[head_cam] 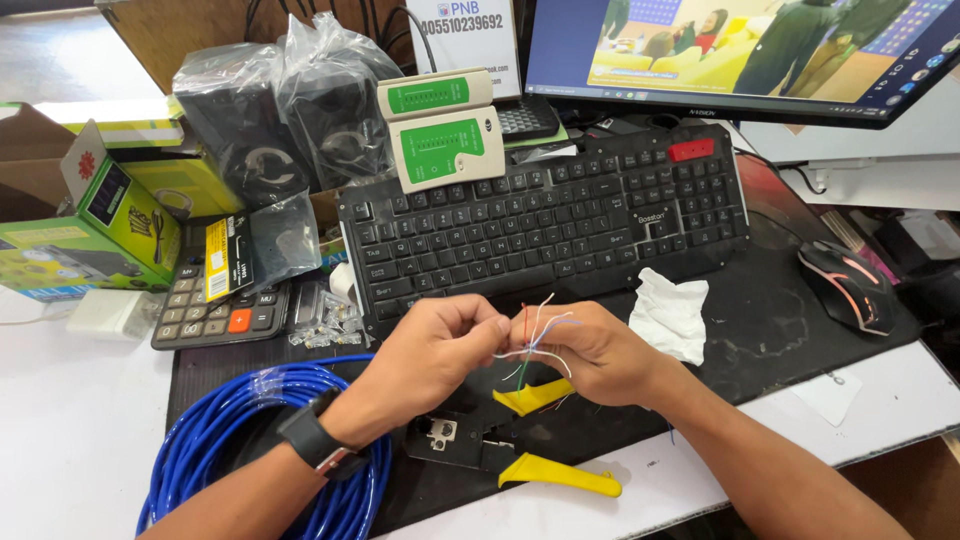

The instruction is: The person untwists and arranges the colored wires of a blue ethernet cable at a desk, trims them, inserts them into an RJ45 connector, and uses yellow-handled crimping pliers to crimp the connector onto the cable end.

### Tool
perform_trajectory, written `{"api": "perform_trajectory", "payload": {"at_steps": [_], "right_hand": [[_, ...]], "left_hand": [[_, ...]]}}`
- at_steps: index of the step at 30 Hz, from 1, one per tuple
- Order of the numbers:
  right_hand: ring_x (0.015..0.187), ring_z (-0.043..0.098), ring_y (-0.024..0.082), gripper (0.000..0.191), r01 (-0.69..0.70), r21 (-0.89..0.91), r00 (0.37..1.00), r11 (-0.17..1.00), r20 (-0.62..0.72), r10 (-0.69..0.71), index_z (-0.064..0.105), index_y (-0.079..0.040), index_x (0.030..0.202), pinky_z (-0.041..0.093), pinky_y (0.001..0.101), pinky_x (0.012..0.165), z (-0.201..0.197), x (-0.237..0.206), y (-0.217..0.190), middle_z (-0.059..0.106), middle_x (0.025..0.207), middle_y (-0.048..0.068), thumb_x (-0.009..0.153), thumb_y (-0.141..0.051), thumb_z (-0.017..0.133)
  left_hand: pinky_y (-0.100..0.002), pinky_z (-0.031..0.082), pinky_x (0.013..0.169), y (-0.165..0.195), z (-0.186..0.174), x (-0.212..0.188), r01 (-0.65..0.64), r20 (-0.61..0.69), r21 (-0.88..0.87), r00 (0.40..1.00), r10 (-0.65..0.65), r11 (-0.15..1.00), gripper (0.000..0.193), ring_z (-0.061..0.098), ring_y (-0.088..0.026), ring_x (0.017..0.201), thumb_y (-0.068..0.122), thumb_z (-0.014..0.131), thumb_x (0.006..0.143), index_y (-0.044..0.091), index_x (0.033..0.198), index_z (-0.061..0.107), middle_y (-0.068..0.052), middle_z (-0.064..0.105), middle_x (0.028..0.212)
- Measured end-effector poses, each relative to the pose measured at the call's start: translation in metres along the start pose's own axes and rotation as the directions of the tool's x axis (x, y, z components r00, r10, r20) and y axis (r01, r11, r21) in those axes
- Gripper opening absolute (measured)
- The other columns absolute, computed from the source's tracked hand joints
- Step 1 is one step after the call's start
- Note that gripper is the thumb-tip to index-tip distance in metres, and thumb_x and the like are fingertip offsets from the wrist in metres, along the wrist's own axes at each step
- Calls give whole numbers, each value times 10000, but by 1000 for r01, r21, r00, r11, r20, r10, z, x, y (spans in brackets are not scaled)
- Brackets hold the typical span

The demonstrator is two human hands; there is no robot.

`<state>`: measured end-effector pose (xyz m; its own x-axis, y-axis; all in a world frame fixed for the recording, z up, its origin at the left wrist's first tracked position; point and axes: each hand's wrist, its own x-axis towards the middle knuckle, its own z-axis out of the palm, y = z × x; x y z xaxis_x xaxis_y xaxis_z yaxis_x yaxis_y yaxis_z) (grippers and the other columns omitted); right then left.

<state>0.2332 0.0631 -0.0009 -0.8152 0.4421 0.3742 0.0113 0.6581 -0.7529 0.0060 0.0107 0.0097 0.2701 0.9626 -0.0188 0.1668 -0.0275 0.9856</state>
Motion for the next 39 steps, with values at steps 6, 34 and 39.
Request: {"api": "perform_trajectory", "payload": {"at_steps": [6, 34, 39], "right_hand": [[765, 592, 196, 241, -126, 60, 992, 990, 24, 125, 665, -19, 1046, 494, 298, 682, 0, 1, 3, 652, 888, 59, 875, 129, 581], [890, 665, 276, 88, -174, -35, 963, 984, 201, 177, 644, 23, 1002, 549, 363, 797, 1, 5, 9, 676, 1005, 126, 971, -34, 584], [874, 649, 292, 65, -204, -15, 956, 979, 214, 203, 644, 18, 930, 548, 367, 795, -2, 6, 7, 682, 1003, 128, 934, 2, 581]], "left_hand": [[-224, 465, 575, 9, 6, -3, -178, -196, 176, 957, 211, 968, 232, 536, -11, 658, 204, 630, 976, 9, 872, 703, 42, 656, 685], [-255, 519, 658, 17, -4, -1, -15, 140, 155, 990, -7, 988, 219, 605, -62, 710, 233, 754, 896, 18, 928, 778, -5, 729, 770], [-238, 535, 682, 22, -8, 0, -69, 203, 203, 979, 26, 977, 186, 637, -44, 706, 202, 772, 871, 22, 917, 784, -4, 753, 757]]}}
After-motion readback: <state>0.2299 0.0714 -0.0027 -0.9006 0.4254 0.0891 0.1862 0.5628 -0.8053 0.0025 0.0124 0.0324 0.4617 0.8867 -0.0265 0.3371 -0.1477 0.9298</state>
